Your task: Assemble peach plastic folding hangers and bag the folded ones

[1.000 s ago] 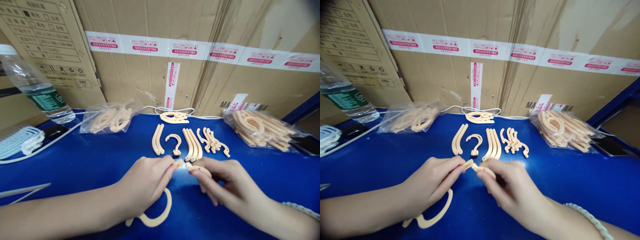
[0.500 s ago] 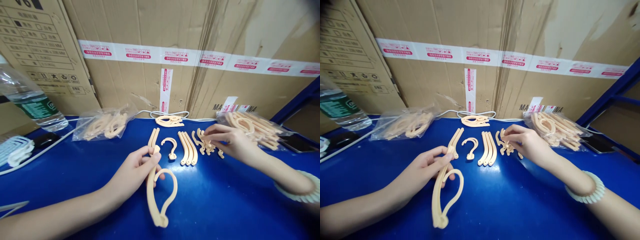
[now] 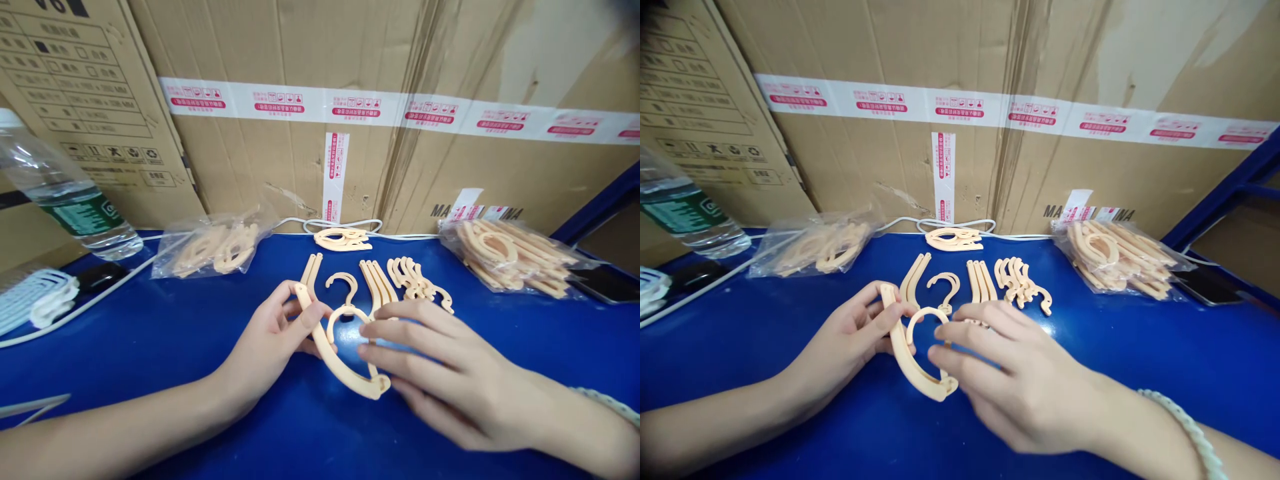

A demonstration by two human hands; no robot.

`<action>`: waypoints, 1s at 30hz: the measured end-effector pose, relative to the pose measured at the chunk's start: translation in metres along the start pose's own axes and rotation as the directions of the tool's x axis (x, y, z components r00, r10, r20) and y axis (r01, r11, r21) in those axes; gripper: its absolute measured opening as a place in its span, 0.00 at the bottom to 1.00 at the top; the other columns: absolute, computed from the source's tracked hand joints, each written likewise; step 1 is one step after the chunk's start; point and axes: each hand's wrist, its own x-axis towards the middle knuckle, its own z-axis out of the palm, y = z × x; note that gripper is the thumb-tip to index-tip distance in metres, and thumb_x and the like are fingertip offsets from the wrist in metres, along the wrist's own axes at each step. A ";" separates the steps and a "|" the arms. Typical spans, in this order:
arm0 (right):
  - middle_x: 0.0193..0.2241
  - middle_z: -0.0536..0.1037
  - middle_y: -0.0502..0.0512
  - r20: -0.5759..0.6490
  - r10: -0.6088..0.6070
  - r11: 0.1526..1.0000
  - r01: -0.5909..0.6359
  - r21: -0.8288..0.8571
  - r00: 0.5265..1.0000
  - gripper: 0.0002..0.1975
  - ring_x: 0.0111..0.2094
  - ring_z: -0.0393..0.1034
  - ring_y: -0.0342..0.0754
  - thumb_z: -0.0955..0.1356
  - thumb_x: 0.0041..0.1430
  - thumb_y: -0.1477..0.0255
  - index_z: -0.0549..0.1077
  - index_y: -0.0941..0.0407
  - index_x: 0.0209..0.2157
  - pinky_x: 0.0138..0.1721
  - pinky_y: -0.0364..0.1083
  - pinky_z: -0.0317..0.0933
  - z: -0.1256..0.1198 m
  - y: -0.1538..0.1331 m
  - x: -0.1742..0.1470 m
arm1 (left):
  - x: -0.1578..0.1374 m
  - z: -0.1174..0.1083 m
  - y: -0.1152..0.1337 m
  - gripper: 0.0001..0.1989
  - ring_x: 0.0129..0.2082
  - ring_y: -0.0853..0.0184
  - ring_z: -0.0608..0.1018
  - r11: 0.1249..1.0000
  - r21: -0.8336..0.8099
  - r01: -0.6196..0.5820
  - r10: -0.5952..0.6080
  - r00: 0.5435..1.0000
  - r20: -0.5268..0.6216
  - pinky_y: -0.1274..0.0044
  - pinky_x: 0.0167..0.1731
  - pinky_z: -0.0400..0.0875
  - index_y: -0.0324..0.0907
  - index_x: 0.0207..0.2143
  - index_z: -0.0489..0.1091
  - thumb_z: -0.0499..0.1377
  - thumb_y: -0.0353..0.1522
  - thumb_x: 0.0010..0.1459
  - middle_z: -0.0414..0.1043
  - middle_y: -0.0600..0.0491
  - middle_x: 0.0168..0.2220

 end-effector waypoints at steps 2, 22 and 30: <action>0.52 0.76 0.60 0.012 -0.035 0.998 0.035 -0.059 0.999 0.16 0.55 0.63 0.57 0.65 0.65 0.75 0.72 0.63 0.53 0.56 0.54 0.57 0.003 -0.008 0.002 | -0.001 0.001 0.001 0.18 0.28 0.71 0.78 1.000 -0.011 -0.008 0.008 1.000 0.018 0.80 0.28 0.77 0.41 0.34 0.63 0.66 0.43 0.56 0.74 0.56 0.32; 0.27 0.75 0.51 -0.024 0.118 0.991 -0.116 0.059 0.993 0.13 0.30 0.66 0.46 0.62 0.71 0.70 0.73 0.59 0.35 0.42 0.52 0.50 0.014 -0.022 0.000 | -0.023 0.003 -0.007 0.07 0.43 0.64 0.77 -0.048 0.585 -0.810 0.579 0.455 0.677 0.59 0.64 0.48 0.40 0.39 0.71 0.55 0.32 0.68 0.77 0.52 0.38; 0.21 0.68 0.47 -0.074 0.024 0.994 -0.032 -0.103 0.997 0.17 0.26 0.56 0.44 0.62 0.69 0.77 0.72 0.59 0.25 0.41 0.52 0.51 0.021 -0.031 0.000 | -0.023 0.009 -0.012 0.15 0.27 0.67 0.71 -0.040 0.624 -0.780 0.439 0.548 0.713 0.69 0.41 0.61 0.39 0.31 0.65 0.46 0.30 0.71 0.71 0.55 0.28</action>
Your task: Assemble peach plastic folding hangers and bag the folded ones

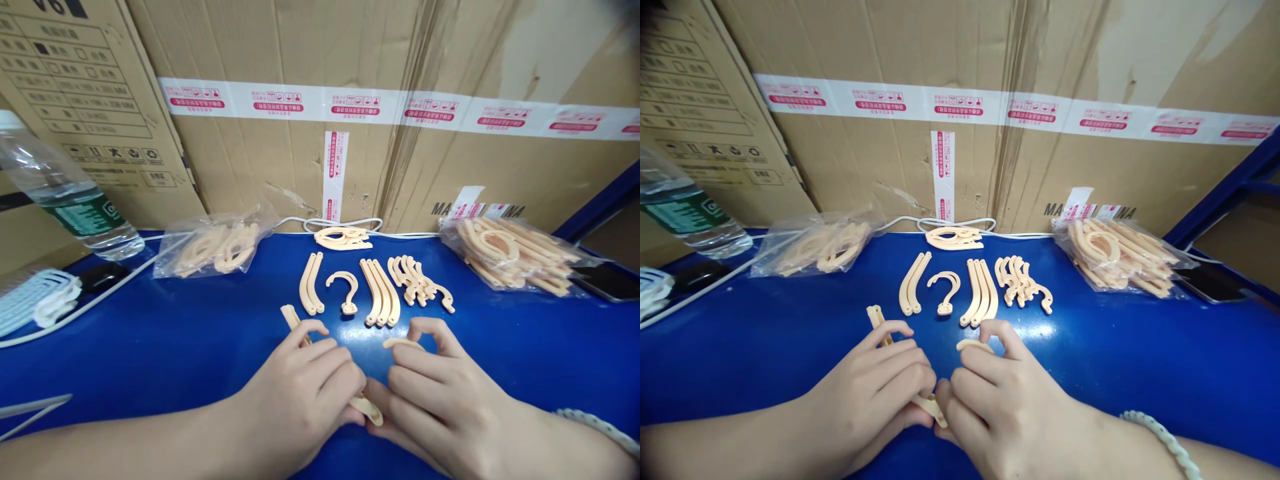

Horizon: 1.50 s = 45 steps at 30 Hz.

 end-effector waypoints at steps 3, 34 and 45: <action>0.21 0.68 0.47 0.017 0.025 0.999 -0.025 0.023 1.000 0.17 0.26 0.59 0.44 0.63 0.70 0.75 0.72 0.59 0.26 0.42 0.52 0.54 -0.002 -0.002 0.001 | 0.002 -0.004 -0.001 0.15 0.25 0.67 0.68 0.999 0.007 -0.033 0.032 0.998 0.049 0.70 0.34 0.60 0.40 0.28 0.64 0.46 0.27 0.69 0.69 0.55 0.26; 0.39 0.76 0.55 0.085 0.254 0.946 -0.265 0.186 0.964 0.07 0.44 0.68 0.52 0.67 0.64 0.75 0.75 0.53 0.42 0.50 0.58 0.57 0.004 0.067 0.026 | -0.006 -0.034 -0.094 0.16 0.39 0.63 0.75 0.981 -0.120 0.153 -0.138 0.983 0.125 0.74 0.39 0.72 0.41 0.34 0.68 0.47 0.16 0.56 0.74 0.50 0.36; 0.39 0.78 0.57 0.193 0.282 0.914 -0.325 0.245 0.940 0.08 0.44 0.70 0.53 0.69 0.60 0.79 0.78 0.57 0.40 0.50 0.59 0.60 0.022 0.072 0.048 | 0.023 -0.071 -0.122 0.08 0.37 0.61 0.78 0.928 -0.108 0.356 -0.371 0.904 -0.213 0.70 0.41 0.72 0.41 0.22 0.68 0.52 0.23 0.45 0.77 0.50 0.35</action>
